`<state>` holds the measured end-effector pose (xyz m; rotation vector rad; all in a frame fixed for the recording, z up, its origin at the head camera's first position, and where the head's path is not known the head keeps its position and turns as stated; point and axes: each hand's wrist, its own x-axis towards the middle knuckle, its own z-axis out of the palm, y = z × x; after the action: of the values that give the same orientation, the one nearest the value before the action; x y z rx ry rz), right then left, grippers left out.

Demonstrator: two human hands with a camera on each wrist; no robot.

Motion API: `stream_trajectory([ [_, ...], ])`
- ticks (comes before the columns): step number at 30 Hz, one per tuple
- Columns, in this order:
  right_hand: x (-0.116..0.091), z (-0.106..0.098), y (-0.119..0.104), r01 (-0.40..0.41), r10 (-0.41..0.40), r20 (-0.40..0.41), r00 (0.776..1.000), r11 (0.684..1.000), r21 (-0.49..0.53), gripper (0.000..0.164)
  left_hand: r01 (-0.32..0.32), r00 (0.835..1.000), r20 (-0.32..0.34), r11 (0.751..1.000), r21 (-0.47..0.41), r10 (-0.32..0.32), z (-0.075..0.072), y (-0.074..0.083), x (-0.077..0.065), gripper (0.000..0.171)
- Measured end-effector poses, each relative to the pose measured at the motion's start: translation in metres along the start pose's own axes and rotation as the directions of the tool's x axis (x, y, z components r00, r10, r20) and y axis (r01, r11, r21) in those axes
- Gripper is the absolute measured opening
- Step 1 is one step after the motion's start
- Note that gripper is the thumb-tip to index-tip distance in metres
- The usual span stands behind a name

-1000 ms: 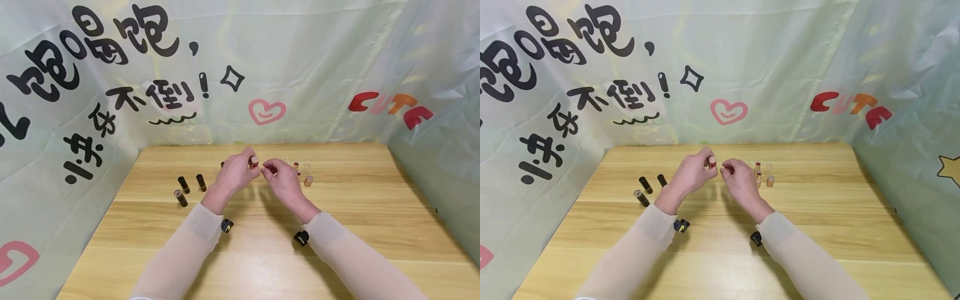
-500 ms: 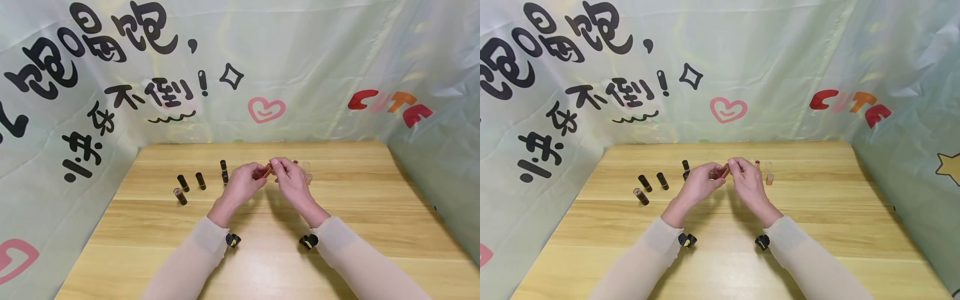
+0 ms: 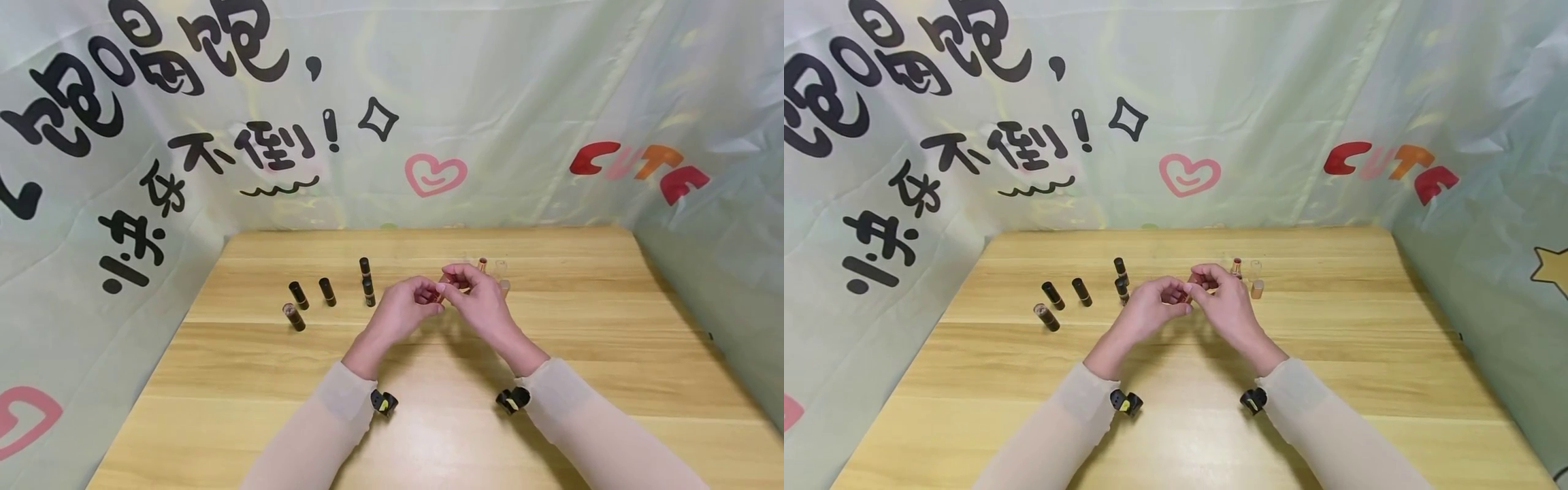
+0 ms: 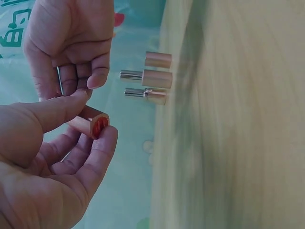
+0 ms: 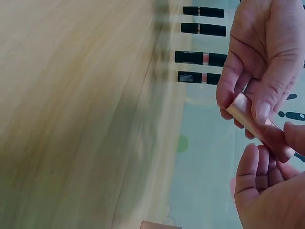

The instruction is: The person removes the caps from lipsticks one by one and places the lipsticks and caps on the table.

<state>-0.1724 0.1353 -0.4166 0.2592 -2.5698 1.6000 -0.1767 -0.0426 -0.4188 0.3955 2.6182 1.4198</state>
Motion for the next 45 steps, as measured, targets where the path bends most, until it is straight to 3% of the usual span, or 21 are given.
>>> stream_trajectory([
  [10,-0.007,-0.007,0.003,0.027,-0.028,0.062,0.998,0.999,0.025,0.035,0.008,0.999,0.041,0.997,-0.072,-0.005,0.004,-0.005,-0.003,0.023],
  [20,-0.013,-0.008,0.007,0.007,-0.012,0.073,0.997,0.998,0.069,0.032,0.006,0.998,0.058,0.989,-0.149,0.003,0.010,-0.006,-0.006,0.023],
  [34,-0.016,-0.013,0.006,0.033,-0.035,0.104,0.994,0.999,0.022,0.034,-0.033,0.998,0.051,0.989,-0.143,0.041,0.013,-0.006,-0.007,0.025],
  [45,-0.018,-0.013,0.007,0.051,-0.051,0.067,0.996,0.999,0.009,0.029,-0.048,0.998,0.038,0.987,-0.150,0.054,0.016,-0.008,-0.006,0.025],
])
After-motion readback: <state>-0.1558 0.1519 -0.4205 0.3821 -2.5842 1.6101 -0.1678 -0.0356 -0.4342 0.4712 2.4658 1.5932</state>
